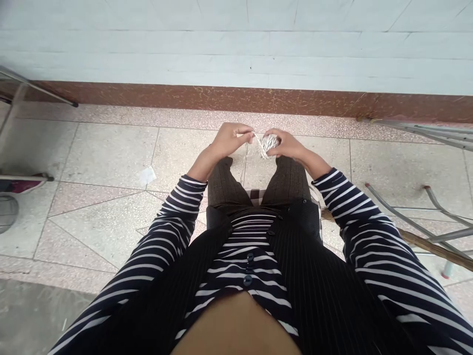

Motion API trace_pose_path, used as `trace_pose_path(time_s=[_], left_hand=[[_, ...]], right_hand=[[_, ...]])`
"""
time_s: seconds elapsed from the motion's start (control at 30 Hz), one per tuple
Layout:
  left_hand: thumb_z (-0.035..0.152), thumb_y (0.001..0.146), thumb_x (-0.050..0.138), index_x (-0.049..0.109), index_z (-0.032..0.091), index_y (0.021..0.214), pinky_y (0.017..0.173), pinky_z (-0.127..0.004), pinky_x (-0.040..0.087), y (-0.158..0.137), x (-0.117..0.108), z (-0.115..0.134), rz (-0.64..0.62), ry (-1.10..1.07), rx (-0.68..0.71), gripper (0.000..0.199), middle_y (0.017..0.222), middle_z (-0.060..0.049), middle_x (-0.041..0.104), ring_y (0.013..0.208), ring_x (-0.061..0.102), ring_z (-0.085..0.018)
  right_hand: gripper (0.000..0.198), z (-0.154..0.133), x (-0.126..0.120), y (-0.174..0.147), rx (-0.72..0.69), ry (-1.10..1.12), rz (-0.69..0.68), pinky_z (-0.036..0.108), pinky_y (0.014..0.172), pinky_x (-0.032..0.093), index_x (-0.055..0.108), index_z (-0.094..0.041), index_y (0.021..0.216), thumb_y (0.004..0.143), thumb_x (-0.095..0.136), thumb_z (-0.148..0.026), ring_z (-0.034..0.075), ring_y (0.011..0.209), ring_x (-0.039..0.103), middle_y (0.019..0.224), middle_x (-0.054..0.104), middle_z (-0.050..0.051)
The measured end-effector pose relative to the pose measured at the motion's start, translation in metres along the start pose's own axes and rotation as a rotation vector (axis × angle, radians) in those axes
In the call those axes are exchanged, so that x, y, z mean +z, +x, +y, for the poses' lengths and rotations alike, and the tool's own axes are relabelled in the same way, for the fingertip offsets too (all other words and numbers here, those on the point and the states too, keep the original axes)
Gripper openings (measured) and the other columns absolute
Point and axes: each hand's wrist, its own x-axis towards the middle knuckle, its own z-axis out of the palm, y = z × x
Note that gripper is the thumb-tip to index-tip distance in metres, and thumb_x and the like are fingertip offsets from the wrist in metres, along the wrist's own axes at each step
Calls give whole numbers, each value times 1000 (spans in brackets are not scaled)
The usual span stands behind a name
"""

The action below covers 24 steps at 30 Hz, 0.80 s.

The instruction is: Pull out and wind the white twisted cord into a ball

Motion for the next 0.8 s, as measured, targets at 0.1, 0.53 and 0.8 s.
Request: trace_pose_path(time_s=[0.1, 0.53, 0.8], left_hand=[[34, 95, 72, 75, 22, 79, 107, -42, 46, 15, 2, -7, 50, 42, 36, 20, 87, -4, 77, 99, 69, -25], [44, 97, 69, 76, 18, 87, 96, -32, 53, -9, 40, -53, -100, -332, -135, 30, 87, -5, 80, 88, 74, -17], [41, 99, 68, 77, 20, 102, 86, -31, 56, -7, 32, -15, -214, -371, -89, 23, 70, 0, 75, 76, 76, -18]], right_hand=[[50, -3, 12, -10, -20, 142, -54, 57, 87, 69, 66, -42, 127, 80, 81, -52, 33, 109, 75, 122, 72, 3], [78, -37, -48, -7, 17, 625, 342, 52, 96, 65, 44, -43, 148, 83, 88, -44, 36, 134, 58, 133, 68, 7], [81, 1, -11, 32, 109, -54, 485, 61, 109, 54, 42, -34, 149, 82, 88, -34, 45, 146, 40, 147, 47, 16]])
